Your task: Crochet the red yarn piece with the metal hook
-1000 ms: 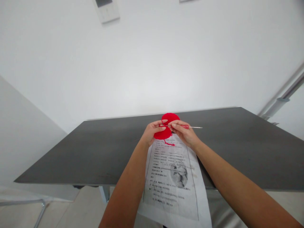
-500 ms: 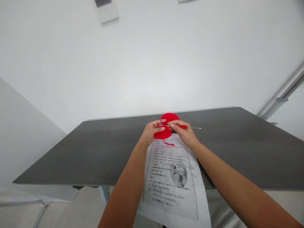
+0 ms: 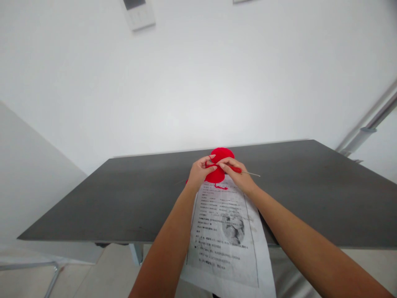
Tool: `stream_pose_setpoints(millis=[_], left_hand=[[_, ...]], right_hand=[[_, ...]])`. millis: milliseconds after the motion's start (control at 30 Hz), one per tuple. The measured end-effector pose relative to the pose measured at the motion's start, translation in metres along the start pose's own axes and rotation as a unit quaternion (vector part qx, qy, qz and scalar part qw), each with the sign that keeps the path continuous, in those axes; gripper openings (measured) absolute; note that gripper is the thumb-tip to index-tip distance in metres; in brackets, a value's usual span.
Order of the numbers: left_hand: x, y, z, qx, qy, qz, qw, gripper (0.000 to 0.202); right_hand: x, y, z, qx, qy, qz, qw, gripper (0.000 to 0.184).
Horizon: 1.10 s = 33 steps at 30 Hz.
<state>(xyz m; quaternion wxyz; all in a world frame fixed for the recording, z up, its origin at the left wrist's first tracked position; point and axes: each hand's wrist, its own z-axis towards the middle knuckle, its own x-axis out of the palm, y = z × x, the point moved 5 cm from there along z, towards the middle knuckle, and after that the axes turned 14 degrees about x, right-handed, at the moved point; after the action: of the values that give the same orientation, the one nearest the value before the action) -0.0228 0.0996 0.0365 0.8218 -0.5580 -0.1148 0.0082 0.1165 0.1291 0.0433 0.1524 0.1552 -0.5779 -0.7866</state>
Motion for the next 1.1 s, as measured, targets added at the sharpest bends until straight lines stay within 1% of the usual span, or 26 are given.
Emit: stream_pose_setpoints(millis=[133,267,433,533,633,733,833,967,1100], left_hand=[[-0.001,0.008,0.001,0.011,-0.032,0.039,0.999,0.052],[0.000,0.015,0.001,0.009,-0.065,0.029,0.997,0.051],[0.005,0.018,-0.001,-0.014,-0.074,-0.084,0.994,0.044],[0.007,0.020,-0.002,-0.051,-0.059,-0.148,0.986,0.038],[0.008,0.021,-0.002,-0.077,-0.040,-0.183,0.979,0.033],[0.007,0.023,-0.002,-0.094,-0.017,-0.201,0.975,0.031],[0.006,0.024,-0.003,-0.111,0.011,-0.209,0.972,0.033],[0.007,0.023,-0.005,-0.130,0.042,-0.214,0.967,0.037],[0.011,0.018,-0.007,-0.138,0.078,-0.210,0.965,0.034]], right_hand=[[0.003,0.003,-0.004,-0.023,0.004,-0.064,0.998,0.014],[0.008,0.004,-0.006,-0.060,0.012,-0.117,0.991,0.014],[0.012,0.009,-0.010,-0.134,-0.002,-0.156,0.979,0.013],[0.013,0.009,-0.011,-0.155,-0.009,-0.173,0.973,0.013],[0.013,0.008,-0.011,-0.164,-0.006,-0.178,0.970,0.013],[0.012,0.008,-0.011,-0.147,-0.005,-0.168,0.975,0.013],[0.011,0.009,-0.010,-0.106,0.004,-0.146,0.983,0.015],[0.007,0.008,-0.008,-0.065,0.010,-0.092,0.994,0.021],[0.001,0.006,-0.005,-0.027,-0.003,-0.022,0.999,0.029]])
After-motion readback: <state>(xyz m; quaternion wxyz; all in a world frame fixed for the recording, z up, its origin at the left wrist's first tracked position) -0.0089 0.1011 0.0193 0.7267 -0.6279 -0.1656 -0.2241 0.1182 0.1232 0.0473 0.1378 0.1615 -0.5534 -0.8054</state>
